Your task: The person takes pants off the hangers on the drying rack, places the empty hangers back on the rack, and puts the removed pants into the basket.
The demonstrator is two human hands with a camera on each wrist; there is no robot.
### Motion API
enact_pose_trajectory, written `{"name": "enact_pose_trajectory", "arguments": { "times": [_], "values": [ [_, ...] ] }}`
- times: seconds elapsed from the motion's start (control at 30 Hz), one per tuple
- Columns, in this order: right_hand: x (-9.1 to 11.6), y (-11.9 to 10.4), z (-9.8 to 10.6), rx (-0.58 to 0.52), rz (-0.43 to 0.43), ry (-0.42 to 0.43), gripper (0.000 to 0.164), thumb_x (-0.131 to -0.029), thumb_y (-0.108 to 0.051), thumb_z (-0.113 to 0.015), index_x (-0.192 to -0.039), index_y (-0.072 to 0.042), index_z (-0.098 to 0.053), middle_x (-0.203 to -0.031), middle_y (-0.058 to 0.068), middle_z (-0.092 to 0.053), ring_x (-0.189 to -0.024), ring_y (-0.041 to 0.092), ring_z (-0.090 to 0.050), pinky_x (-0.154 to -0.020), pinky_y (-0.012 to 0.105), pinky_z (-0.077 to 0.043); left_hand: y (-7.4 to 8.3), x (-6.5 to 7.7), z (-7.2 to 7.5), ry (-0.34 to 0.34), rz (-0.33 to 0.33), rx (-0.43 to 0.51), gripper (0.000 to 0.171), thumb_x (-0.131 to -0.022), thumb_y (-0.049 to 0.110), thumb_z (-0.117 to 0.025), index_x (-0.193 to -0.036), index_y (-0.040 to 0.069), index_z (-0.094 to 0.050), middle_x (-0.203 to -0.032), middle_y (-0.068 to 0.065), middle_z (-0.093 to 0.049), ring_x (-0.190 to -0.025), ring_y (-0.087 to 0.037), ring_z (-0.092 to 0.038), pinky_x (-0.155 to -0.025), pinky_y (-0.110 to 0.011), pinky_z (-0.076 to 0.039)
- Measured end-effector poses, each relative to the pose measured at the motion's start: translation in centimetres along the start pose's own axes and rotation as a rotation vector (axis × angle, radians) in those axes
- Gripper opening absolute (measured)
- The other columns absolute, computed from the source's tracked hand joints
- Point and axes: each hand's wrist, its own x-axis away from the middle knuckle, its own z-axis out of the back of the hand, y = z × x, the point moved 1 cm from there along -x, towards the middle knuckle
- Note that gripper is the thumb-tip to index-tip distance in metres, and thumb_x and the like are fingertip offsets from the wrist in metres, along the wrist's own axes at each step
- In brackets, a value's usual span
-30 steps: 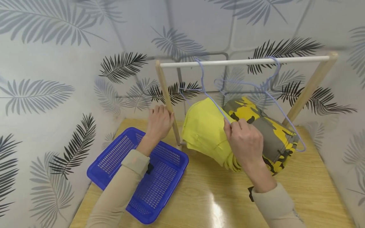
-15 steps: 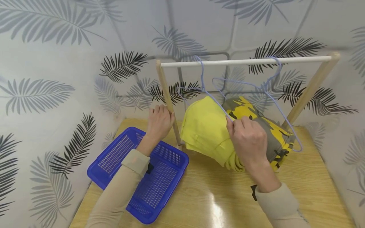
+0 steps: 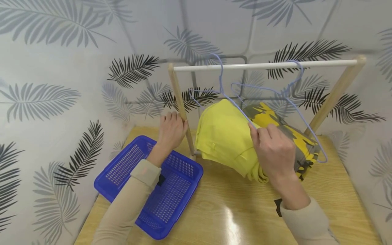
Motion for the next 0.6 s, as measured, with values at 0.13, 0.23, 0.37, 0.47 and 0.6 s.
{"name": "enact_pose_trajectory", "arguments": {
  "times": [0.13,0.23,0.37,0.47,0.6],
  "values": [
    [0.3,0.0,0.2,-0.013,-0.021,0.002,0.052,-0.109,-0.028,-0.06,-0.073,0.01,-0.069,-0.063,0.022,-0.061,-0.046,0.037,-0.055,-0.041,0.051,-0.043,-0.2,0.2,0.3,-0.011,0.008,0.006,0.043,-0.11,0.043,-0.05,-0.113,0.003,-0.068,-0.106,-0.013,-0.07,-0.101,-0.031,-0.065,-0.084,-0.044,-0.052],
    [0.5,-0.1,0.3,-0.024,-0.038,0.022,0.054,-0.108,-0.03,-0.06,-0.072,0.01,-0.069,-0.062,0.021,-0.061,-0.045,0.037,-0.054,-0.04,0.051,-0.042,-0.3,0.6,0.7,-0.017,0.012,0.018,0.047,-0.109,0.046,-0.051,-0.119,0.003,-0.067,-0.113,-0.015,-0.071,-0.106,-0.033,-0.065,-0.087,-0.046,-0.053],
    [0.7,-0.2,0.5,-0.057,-0.078,0.073,0.056,-0.107,-0.032,-0.063,-0.069,0.009,-0.069,-0.06,0.021,-0.059,-0.043,0.037,-0.05,-0.039,0.051,-0.036,-0.6,1.5,1.6,-0.045,0.03,0.078,0.047,-0.11,0.048,-0.05,-0.119,0.004,-0.065,-0.115,-0.015,-0.071,-0.109,-0.033,-0.065,-0.089,-0.046,-0.053],
    [0.9,-0.4,0.6,-0.094,-0.115,0.112,0.056,-0.105,-0.033,-0.065,-0.067,0.008,-0.068,-0.059,0.021,-0.057,-0.043,0.037,-0.048,-0.04,0.048,-0.032,-0.8,2.3,2.4,-0.062,0.056,0.16,0.045,-0.11,0.048,-0.048,-0.115,0.007,-0.065,-0.11,-0.012,-0.07,-0.105,-0.032,-0.064,-0.087,-0.043,-0.052],
    [1.1,-0.5,0.9,-0.129,-0.153,0.133,0.058,-0.105,-0.034,-0.066,-0.065,0.008,-0.067,-0.057,0.021,-0.056,-0.042,0.038,-0.047,-0.04,0.042,-0.028,-0.6,3.4,3.3,-0.073,0.086,0.29,0.047,-0.11,0.049,-0.049,-0.118,0.006,-0.065,-0.109,-0.011,-0.07,-0.104,-0.032,-0.064,-0.086,-0.043,-0.053]
  ]
}}
